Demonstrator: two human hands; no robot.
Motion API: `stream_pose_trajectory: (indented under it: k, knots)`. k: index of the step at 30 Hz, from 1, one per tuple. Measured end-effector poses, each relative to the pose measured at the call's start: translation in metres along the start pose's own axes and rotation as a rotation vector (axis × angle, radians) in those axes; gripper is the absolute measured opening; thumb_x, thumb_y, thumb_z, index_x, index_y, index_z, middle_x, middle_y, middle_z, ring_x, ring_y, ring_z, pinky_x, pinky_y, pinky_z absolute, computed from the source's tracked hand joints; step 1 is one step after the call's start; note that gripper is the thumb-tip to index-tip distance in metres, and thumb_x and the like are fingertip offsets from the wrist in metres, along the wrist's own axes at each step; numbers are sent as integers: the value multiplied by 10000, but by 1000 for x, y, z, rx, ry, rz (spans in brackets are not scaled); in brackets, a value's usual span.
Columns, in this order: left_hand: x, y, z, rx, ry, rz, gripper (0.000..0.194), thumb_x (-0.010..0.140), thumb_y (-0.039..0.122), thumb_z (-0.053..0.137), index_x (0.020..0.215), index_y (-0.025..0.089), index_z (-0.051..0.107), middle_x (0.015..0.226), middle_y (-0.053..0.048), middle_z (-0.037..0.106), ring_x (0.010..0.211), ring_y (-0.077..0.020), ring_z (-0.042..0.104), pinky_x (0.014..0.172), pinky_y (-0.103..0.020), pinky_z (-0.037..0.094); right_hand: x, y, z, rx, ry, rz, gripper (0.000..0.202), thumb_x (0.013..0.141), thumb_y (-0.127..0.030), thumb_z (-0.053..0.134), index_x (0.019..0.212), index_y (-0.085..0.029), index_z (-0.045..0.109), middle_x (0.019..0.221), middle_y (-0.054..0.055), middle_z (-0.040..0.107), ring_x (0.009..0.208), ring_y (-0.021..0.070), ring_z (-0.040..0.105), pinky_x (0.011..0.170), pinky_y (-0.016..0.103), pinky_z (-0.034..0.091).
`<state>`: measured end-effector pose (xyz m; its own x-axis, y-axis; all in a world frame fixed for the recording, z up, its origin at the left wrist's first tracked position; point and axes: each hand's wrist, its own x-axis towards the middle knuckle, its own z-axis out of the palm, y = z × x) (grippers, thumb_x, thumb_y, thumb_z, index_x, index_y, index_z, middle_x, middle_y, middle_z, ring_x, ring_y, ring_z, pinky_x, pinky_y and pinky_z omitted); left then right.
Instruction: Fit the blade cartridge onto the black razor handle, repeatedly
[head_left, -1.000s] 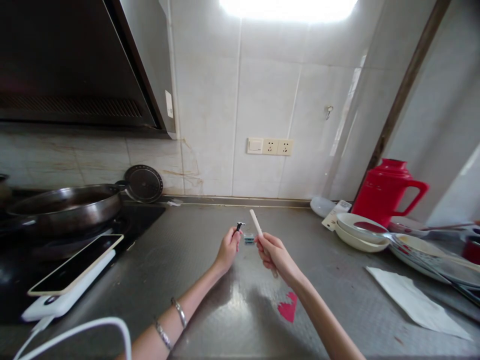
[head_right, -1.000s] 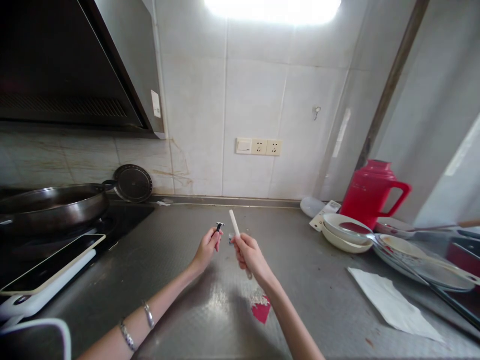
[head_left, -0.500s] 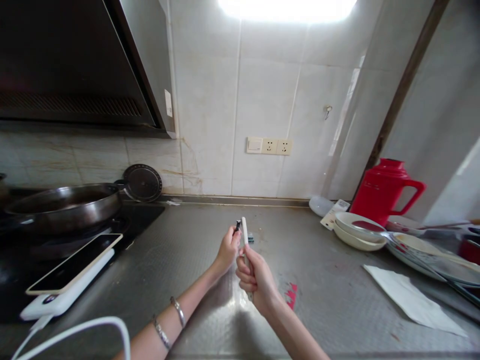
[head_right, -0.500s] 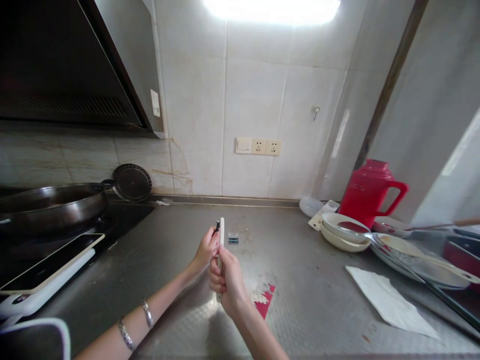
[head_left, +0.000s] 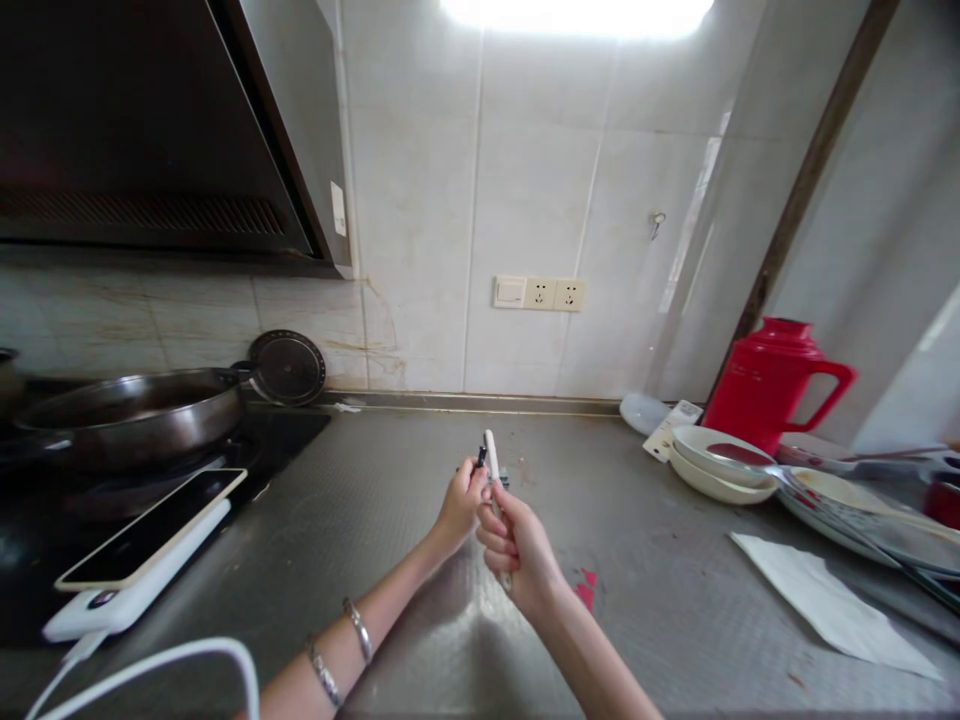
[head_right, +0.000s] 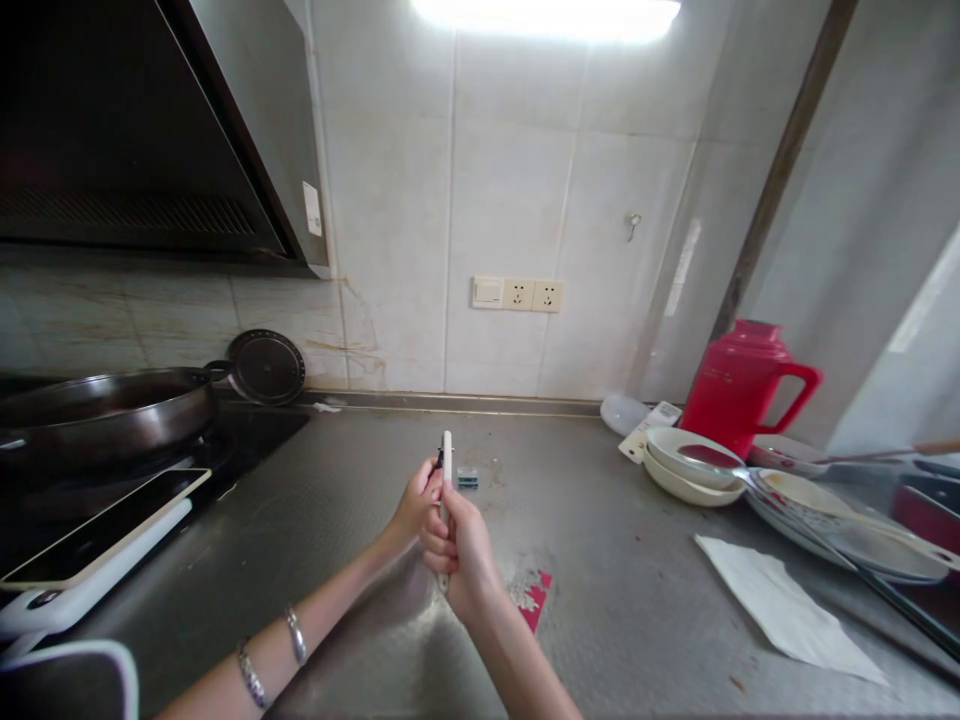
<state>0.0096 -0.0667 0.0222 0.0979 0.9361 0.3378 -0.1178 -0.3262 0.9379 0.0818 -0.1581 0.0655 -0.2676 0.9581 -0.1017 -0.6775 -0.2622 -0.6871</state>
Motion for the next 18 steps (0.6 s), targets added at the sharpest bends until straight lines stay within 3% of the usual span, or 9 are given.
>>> stream_pose_trajectory:
  k: [5, 11, 18]
  knots:
    - [3, -1, -3, -26, 48, -30, 249, 752, 437, 521, 722, 196, 463, 523, 68, 406, 444, -70, 359, 449, -189, 276, -5, 13, 0, -11, 16, 45, 404, 641, -504, 682, 689, -194, 427, 398, -125, 299, 319, -4, 102, 300, 128, 29]
    - [-1, 10, 0, -64, -28, -16, 276, 745, 456, 529, 711, 193, 451, 483, 76, 378, 430, -67, 352, 443, -193, 277, -4, 0, 4, 40, 0, -15, 386, 636, -455, 706, 685, -190, 430, 397, -130, 276, 325, -5, 84, 302, 129, 15]
    - [1, 10, -1, -115, 11, -61, 294, 735, 471, 538, 699, 199, 433, 501, 77, 362, 411, -58, 320, 404, -187, 242, -15, 14, 6, 114, 0, 46, 356, 656, -442, 698, 726, -184, 462, 414, -133, 250, 335, -3, 69, 301, 128, 17]
